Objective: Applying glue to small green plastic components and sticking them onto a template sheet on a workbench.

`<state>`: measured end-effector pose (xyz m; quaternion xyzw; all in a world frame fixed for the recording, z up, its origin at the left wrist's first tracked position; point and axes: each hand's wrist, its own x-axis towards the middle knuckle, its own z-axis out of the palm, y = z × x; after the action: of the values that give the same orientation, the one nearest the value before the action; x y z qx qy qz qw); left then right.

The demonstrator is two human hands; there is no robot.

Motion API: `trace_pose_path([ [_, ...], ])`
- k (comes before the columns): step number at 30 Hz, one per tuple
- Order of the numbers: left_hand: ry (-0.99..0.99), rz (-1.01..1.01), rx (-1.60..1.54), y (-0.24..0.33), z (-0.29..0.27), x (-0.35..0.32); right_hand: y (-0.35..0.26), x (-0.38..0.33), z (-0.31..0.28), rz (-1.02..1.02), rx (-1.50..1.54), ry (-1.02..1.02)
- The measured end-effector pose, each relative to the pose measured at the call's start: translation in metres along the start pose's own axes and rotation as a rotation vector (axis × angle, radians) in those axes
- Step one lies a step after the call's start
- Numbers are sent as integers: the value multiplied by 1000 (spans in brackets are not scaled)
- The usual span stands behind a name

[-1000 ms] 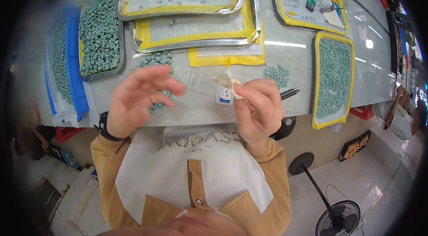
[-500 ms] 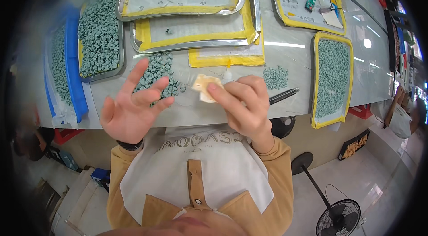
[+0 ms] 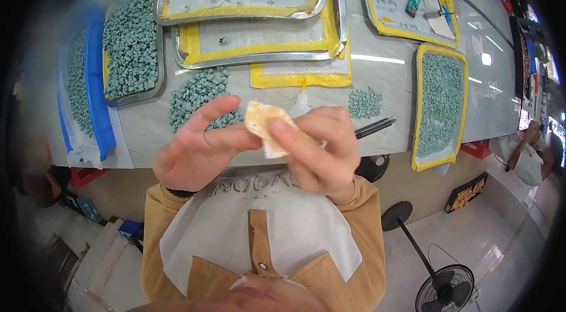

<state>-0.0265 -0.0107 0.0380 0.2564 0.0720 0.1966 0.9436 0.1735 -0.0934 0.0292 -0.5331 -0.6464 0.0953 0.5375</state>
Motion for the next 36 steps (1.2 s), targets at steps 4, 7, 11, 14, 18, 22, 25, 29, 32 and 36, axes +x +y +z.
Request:
trace_pose_path([
  [4,66,124,63,-6,-2,0,7,-1,-3,-97,-223,-122],
  [7,171,334,189,-8,-8,-19,25,-7,-23,-7,-277,-102],
  [11,346,476,378,-3,-29,-54,70,-19,-75,352,-630,184],
  [14,627,469,401,6,-25,-60,100,-11,-93,372,-986,-101],
  [18,790,559,594,9,-24,-69,89,-13,-75,322,-861,0],
  [22,863,572,751,7,-31,-72,72,-11,-56,296,-674,-68],
  [25,942,603,805,5,-26,-72,64,-15,-44,263,-531,-102],
  [29,917,617,871,5,-28,-98,54,-16,-42,235,-494,-96],
  [32,1043,226,1443,1,-14,-115,47,-23,-54,276,-495,-73],
  [36,833,18,1867,-18,-26,-120,36,-28,-68,419,-441,-90],
])
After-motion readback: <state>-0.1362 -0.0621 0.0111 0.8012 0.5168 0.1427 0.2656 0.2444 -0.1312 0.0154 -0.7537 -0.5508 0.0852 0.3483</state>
